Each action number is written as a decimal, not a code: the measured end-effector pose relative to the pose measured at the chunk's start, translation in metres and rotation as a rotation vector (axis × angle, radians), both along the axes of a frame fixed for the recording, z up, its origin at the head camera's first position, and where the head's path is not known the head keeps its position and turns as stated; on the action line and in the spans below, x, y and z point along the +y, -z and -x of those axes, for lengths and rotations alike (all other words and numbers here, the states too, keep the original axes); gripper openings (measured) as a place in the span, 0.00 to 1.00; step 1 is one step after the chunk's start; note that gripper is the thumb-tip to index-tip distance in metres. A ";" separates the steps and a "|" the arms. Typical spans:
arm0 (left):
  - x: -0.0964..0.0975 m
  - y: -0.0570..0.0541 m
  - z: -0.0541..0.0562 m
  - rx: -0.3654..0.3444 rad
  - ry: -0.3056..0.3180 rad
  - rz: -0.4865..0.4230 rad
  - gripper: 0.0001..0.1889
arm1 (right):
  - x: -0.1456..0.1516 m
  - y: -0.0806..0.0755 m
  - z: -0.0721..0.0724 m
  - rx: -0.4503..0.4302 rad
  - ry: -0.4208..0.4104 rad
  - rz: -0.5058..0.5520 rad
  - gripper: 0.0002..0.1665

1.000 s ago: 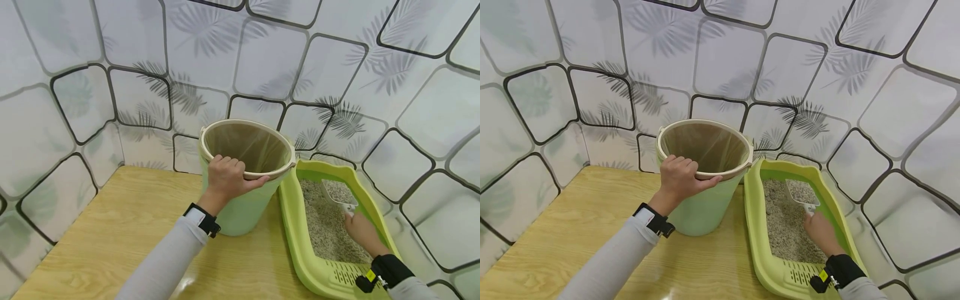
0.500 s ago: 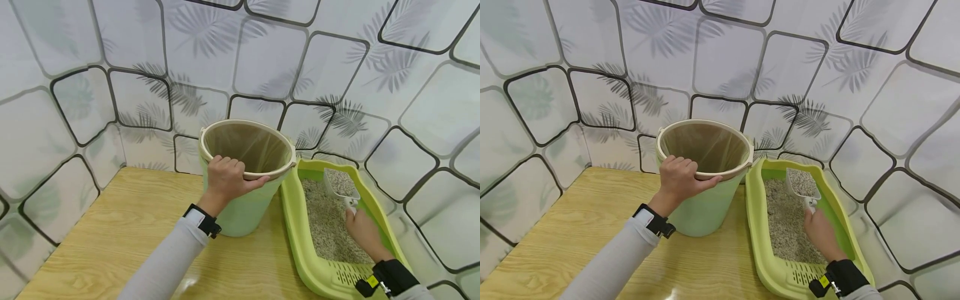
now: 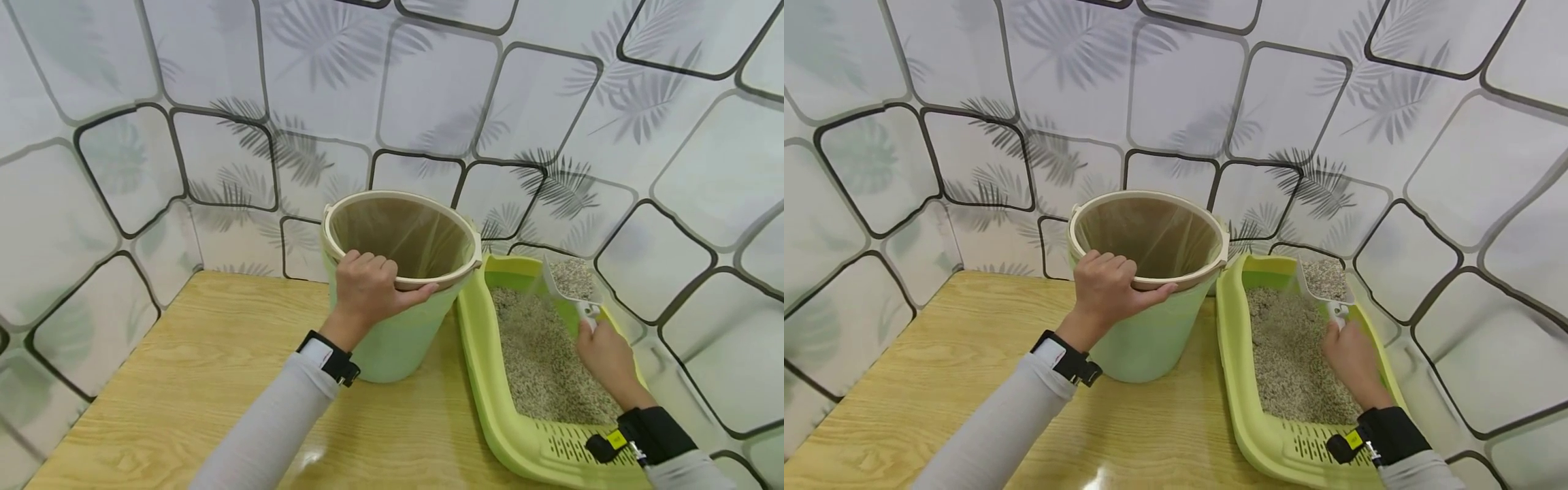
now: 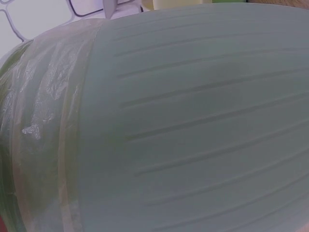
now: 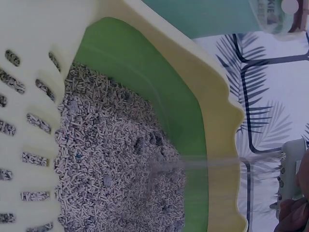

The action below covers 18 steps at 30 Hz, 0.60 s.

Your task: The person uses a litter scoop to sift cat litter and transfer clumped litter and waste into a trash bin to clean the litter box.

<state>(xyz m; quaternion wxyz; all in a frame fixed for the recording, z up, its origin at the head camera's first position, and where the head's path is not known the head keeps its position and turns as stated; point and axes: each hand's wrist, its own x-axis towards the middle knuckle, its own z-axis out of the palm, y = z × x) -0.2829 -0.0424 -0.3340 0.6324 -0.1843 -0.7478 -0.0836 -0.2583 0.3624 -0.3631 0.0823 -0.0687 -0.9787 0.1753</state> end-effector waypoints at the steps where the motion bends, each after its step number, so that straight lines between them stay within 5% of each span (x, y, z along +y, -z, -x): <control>1: 0.000 0.000 0.000 -0.001 -0.002 0.000 0.39 | 0.000 -0.001 0.000 0.007 0.011 -0.004 0.28; 18: 0.000 -0.001 -0.001 -0.004 -0.004 0.000 0.39 | 0.009 -0.007 0.001 -0.037 -0.019 -0.244 0.26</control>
